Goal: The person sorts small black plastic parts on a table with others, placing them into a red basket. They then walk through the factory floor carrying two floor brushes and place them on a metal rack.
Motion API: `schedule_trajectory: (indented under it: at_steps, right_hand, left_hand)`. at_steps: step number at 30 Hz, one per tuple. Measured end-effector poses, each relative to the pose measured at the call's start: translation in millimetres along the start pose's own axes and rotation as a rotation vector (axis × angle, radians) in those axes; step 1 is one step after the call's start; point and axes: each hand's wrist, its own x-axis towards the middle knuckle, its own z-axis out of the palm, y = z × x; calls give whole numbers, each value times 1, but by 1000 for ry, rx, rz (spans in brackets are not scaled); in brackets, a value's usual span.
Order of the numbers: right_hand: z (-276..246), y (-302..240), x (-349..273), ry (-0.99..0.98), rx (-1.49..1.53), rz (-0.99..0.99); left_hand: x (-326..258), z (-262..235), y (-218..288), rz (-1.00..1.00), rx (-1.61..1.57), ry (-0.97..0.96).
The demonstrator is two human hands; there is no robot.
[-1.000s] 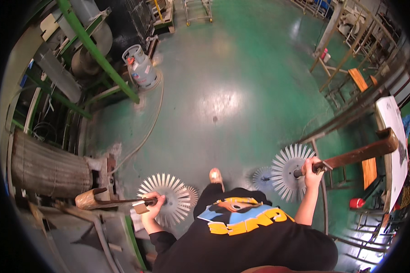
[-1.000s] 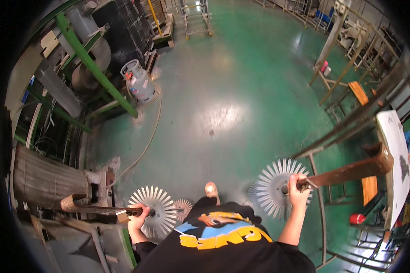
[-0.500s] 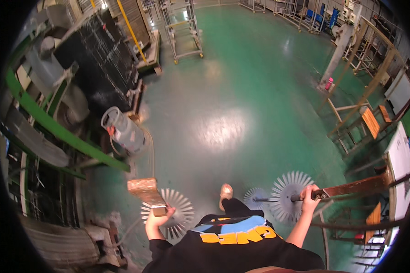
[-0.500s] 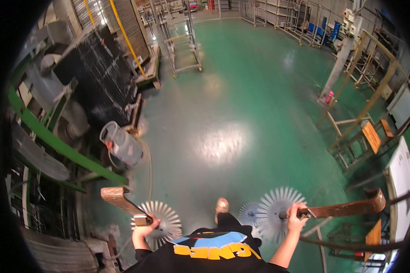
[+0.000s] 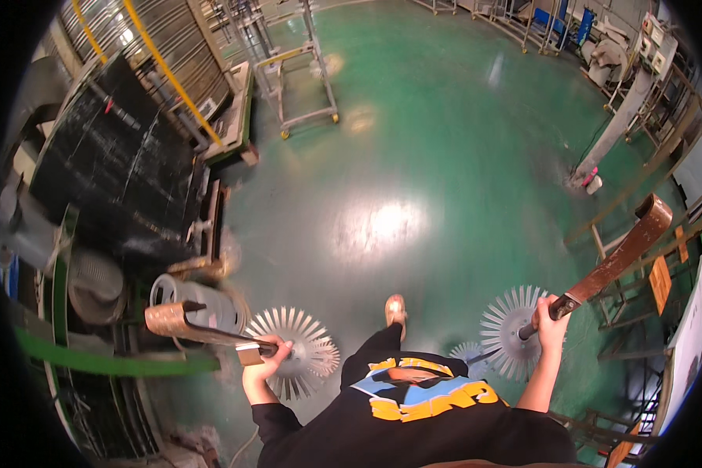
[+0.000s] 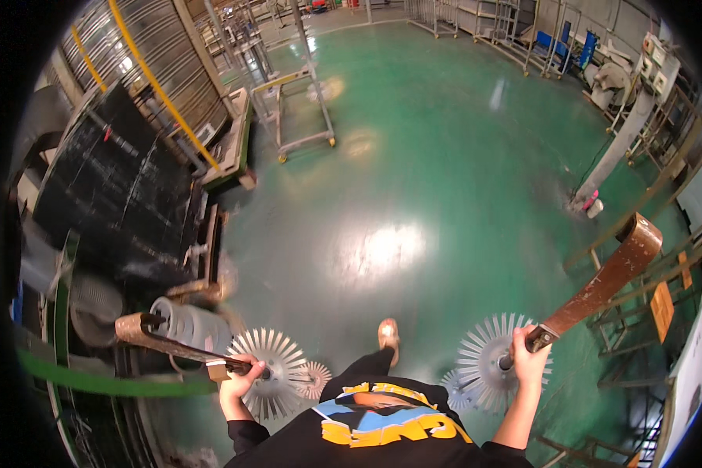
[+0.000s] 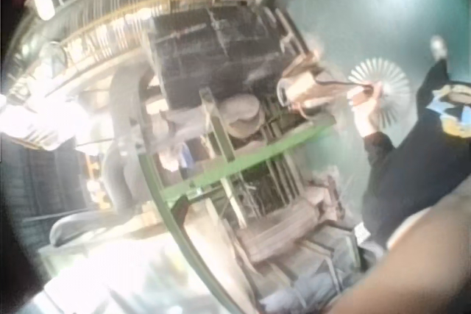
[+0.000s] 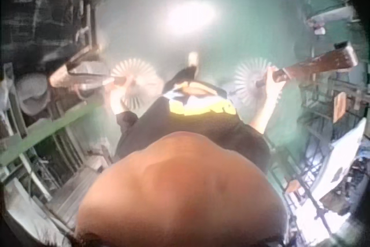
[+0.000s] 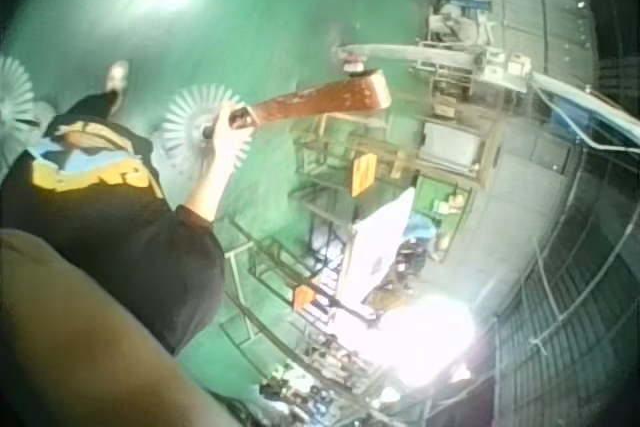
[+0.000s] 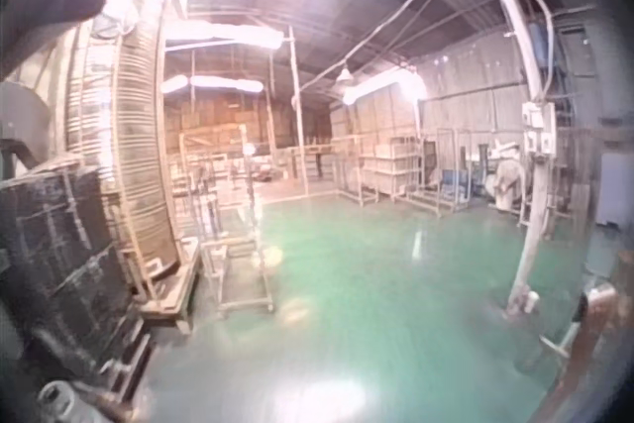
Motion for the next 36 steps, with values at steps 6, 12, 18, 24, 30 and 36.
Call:
schedule_trajectory:
  at_steps: [6,12,18,24,30,36]
  right_hand:
    - [44,-34,131,64,-42,-75]
    - [88,-36,273,159,-134,-222]
    - [157,-40,441,238,-122,-234]
    - [242,5,606,138,-200,-254]
    - [321,-16,782,190,-14,-149]
    - [369,-42,924,221,-63,-222]
  left_hand:
    - [193,25,60,41,-51,-49]
    - [386,48,130,97,-207,-135]
    - [545,62,176,176,-109,-16]
    - [686,105,253,270,96,-203]
    - [863,140,272,195,87,-129]
    - [1027,155,317,57,-21,-125]
